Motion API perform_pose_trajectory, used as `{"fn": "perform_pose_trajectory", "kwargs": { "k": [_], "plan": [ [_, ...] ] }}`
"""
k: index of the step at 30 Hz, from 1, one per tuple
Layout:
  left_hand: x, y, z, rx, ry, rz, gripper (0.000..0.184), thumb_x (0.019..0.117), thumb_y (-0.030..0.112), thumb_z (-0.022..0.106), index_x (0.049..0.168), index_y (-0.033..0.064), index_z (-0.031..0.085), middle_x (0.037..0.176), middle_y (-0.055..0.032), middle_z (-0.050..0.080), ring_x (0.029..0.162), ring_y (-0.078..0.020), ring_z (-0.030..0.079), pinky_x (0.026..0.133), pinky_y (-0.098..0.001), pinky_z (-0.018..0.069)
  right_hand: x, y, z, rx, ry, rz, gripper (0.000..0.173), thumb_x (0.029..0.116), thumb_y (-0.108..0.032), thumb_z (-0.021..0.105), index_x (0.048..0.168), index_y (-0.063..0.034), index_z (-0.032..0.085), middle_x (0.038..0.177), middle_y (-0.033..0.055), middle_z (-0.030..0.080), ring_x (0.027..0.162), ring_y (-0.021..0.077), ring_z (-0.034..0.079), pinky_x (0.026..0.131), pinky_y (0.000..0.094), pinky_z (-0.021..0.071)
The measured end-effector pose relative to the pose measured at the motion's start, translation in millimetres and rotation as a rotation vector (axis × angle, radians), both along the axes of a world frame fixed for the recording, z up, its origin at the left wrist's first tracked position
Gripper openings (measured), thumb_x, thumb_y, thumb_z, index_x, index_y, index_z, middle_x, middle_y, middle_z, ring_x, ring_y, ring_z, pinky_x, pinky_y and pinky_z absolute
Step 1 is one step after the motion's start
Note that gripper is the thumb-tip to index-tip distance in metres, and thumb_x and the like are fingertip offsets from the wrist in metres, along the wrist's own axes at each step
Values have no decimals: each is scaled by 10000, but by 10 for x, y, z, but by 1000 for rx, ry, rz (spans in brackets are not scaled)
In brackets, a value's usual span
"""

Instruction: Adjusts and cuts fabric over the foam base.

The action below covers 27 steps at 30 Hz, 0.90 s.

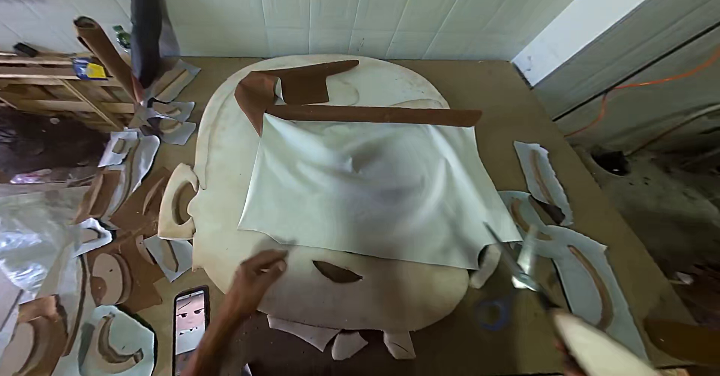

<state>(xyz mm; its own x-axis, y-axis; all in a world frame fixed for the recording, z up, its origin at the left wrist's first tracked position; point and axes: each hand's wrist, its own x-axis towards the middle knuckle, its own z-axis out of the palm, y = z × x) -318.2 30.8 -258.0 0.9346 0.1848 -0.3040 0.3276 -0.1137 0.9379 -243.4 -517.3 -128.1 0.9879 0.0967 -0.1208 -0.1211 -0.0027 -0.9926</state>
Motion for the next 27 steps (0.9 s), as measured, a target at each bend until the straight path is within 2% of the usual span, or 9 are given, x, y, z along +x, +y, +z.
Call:
{"fn": "perform_pose_trajectory", "kwargs": {
  "k": [2, 4, 6, 8, 12, 16, 21, 25, 27],
  "plan": [
    [-8, -384, 47, -419, -113, -181, 840, 935, 670, 583, 1475, 31, 506, 1496, -144, 544, 1337, -309, 565, 1074, -520, 515, -42, 720, -66, 124, 34, 139, 341, 907, -369, 718, 1232, -266, 721, 1237, 33, 723, 1050, 210, 706, 834, 405, 609],
    [-8, -644, 183, -713, -244, -277, 1101, 844, 787, 597, 1599, 43, 300, 1609, -171, 398, 1451, -357, 435, 1146, -565, 439, -122, 1462, -276, 232, 32, 289, 337, 892, -458, 725, 1208, -344, 741, 1205, -1, 734, 997, 173, 715, 791, 381, 619],
    [-20, -697, 333, -958, -382, -259, 1066, 884, 712, 614, 1620, 47, 224, 1579, -219, 420, 1437, -387, 433, 1157, -563, 406, -242, 2188, -436, 297, 47, 434, 381, 904, -472, 712, 1247, -305, 725, 1205, 18, 728, 1012, 187, 708, 819, 409, 617],
    [-109, -533, 399, -1073, -515, -193, 943, 917, 637, 627, 1593, 61, 311, 1523, -243, 483, 1398, -397, 481, 1145, -539, 427, -351, 2792, -483, 311, 111, 571, 479, 914, -509, 707, 1310, -240, 698, 1236, 26, 724, 1072, 177, 703, 901, 412, 606],
    [-529, 1, 219, -885, -523, 238, 435, 1034, 508, 524, 1201, 143, 692, 1191, -65, 702, 1129, -189, 657, 1017, -408, 529, -325, 3483, -506, 208, 89, 812, 662, 959, -547, 642, 1444, -102, 570, 1408, 91, 618, 1234, 221, 624, 1040, 439, 543],
    [-931, 503, -5, -701, -452, 689, 446, 1067, 472, 419, 928, 132, 672, 994, -92, 709, 993, -275, 704, 943, -493, 581, 0, 3921, -651, -90, 119, 629, 465, 984, -347, 676, 1303, -11, 630, 1126, 128, 714, 947, 257, 707, 806, 446, 623],
    [-1365, 754, -132, -557, -425, 633, 338, 1056, 369, 501, 905, 151, 709, 888, -10, 704, 820, -120, 686, 787, -319, 597, 600, 4599, -1111, -335, 192, 571, 410, 967, -184, 703, 1312, 16, 606, 1036, 145, 736, 882, 267, 731, 766, 421, 635],
    [-1502, 775, -107, -503, -359, 540, 310, 1066, 297, 483, 1021, 90, 710, 968, -87, 738, 859, -196, 721, 807, -373, 615, 869, 4951, -1458, -568, 160, 631, 405, 930, -275, 767, 1273, -80, 675, 1053, 69, 756, 897, 179, 721, 791, 372, 602],
    [-1489, 769, -97, -500, -331, 496, 308, 1069, 250, 468, 1139, 36, 677, 991, -146, 734, 845, -258, 727, 784, -417, 624, 947, 4993, -1553, -723, 95, 669, 410, 928, -358, 764, 1256, -120, 697, 1106, 48, 752, 1002, 169, 718, 909, 431, 593]
  ]
}}
